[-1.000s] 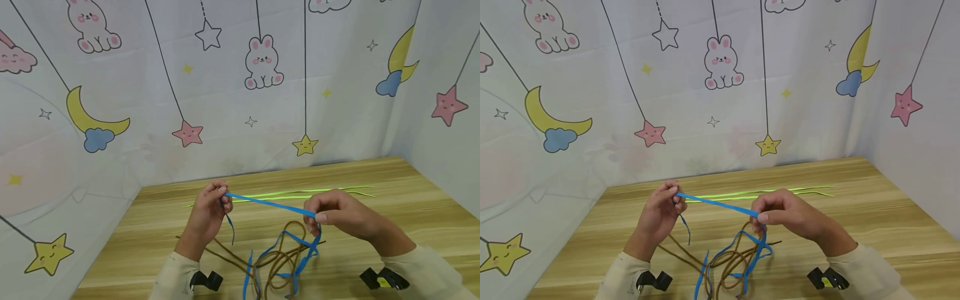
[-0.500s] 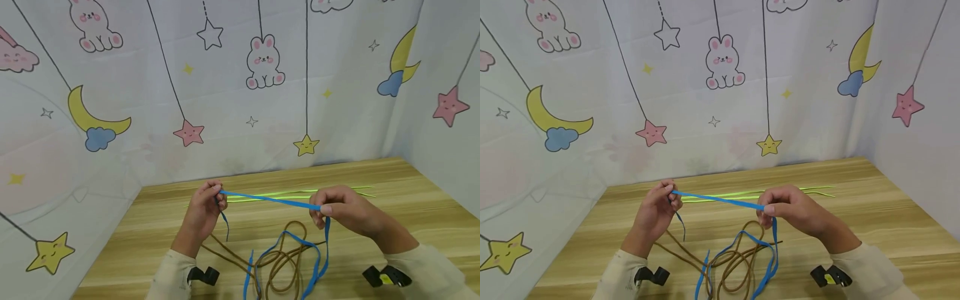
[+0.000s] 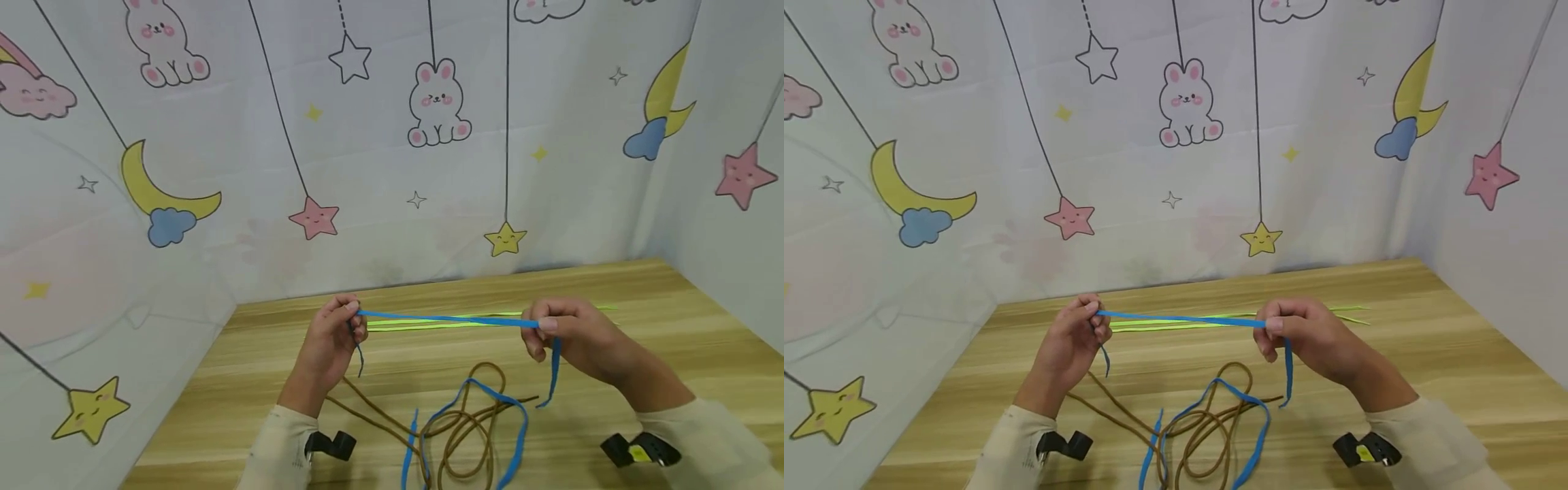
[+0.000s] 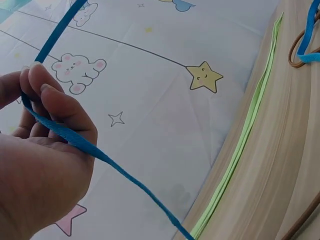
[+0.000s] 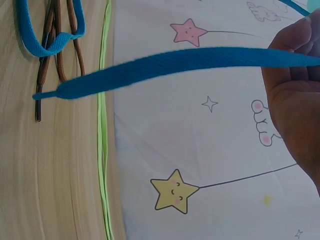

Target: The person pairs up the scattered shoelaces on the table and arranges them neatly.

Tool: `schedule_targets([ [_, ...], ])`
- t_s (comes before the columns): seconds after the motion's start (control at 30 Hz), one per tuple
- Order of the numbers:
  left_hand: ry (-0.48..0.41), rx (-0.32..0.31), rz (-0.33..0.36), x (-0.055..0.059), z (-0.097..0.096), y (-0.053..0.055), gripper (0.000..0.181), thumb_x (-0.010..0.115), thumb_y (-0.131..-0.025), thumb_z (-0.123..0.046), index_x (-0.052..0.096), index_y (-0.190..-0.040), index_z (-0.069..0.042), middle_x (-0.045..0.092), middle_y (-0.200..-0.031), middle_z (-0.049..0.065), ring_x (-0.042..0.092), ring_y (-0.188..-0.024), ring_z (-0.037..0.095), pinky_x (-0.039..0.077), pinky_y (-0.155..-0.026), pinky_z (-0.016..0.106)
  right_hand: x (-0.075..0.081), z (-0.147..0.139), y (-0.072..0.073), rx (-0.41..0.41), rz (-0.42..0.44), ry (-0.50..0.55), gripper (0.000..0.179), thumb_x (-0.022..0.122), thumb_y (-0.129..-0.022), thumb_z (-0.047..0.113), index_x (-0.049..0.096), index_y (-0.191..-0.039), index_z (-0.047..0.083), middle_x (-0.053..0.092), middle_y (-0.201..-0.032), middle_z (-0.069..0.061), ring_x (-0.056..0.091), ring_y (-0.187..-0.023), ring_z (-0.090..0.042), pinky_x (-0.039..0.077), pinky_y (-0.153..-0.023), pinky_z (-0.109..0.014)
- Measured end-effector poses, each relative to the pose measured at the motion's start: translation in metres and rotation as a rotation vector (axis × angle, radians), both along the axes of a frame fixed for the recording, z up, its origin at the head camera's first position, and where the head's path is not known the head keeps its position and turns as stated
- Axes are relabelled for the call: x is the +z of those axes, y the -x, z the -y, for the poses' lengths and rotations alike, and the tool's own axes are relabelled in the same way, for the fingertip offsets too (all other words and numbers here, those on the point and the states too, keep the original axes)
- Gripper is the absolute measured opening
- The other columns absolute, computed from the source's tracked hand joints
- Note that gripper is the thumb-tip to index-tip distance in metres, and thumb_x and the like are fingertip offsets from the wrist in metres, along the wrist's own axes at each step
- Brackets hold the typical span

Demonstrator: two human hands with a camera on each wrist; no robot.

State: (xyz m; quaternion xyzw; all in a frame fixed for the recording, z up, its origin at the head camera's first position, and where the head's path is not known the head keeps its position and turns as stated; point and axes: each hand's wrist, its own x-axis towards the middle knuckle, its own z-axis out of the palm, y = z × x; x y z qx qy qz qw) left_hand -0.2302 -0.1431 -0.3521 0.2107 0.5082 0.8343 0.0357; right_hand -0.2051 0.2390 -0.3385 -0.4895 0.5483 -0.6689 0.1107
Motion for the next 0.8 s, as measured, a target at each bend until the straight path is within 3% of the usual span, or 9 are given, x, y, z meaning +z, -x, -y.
schedule_targets([
  [0.23, -0.021, -0.006, 0.072, -0.013, 0.014, 0.011, 0.018, 0.041, -0.107, -0.010, 0.056, -0.099, -0.016, 0.053, -0.077, -0.005, 0.049, -0.070, 0.009, 0.042, -0.068, 0.022, 0.001, -0.008, 0.002, -0.032, 0.085, 0.037, 0.044, 0.018, -0.098, -0.009, 0.060, -0.096, 0.006, 0.060, -0.090, -0.003, 0.049, -0.076, -0.022, 0.045, -0.068, -0.038],
  [0.47, 0.043, -0.037, 0.062, -0.020, 0.024, 0.014, 0.014, 0.044, -0.106, -0.011, 0.056, -0.101, -0.015, 0.055, -0.081, -0.004, 0.049, -0.075, 0.011, 0.043, -0.070, 0.022, -0.001, -0.015, 0.005, -0.020, 0.116, 0.065, 0.048, 0.017, -0.098, -0.008, 0.063, -0.101, 0.006, 0.062, -0.093, -0.001, 0.055, -0.080, -0.018, 0.046, -0.072, -0.036],
  [0.8, 0.052, 0.024, 0.107, -0.021, 0.031, 0.017, 0.011, 0.047, -0.105, -0.009, 0.056, -0.100, -0.013, 0.057, -0.090, 0.000, 0.054, -0.081, 0.011, 0.047, -0.073, 0.023, -0.003, -0.022, 0.008, -0.026, 0.114, 0.083, 0.049, 0.013, -0.100, -0.006, 0.060, -0.100, 0.007, 0.059, -0.094, -0.002, 0.046, -0.075, -0.024, 0.039, -0.067, -0.040],
])
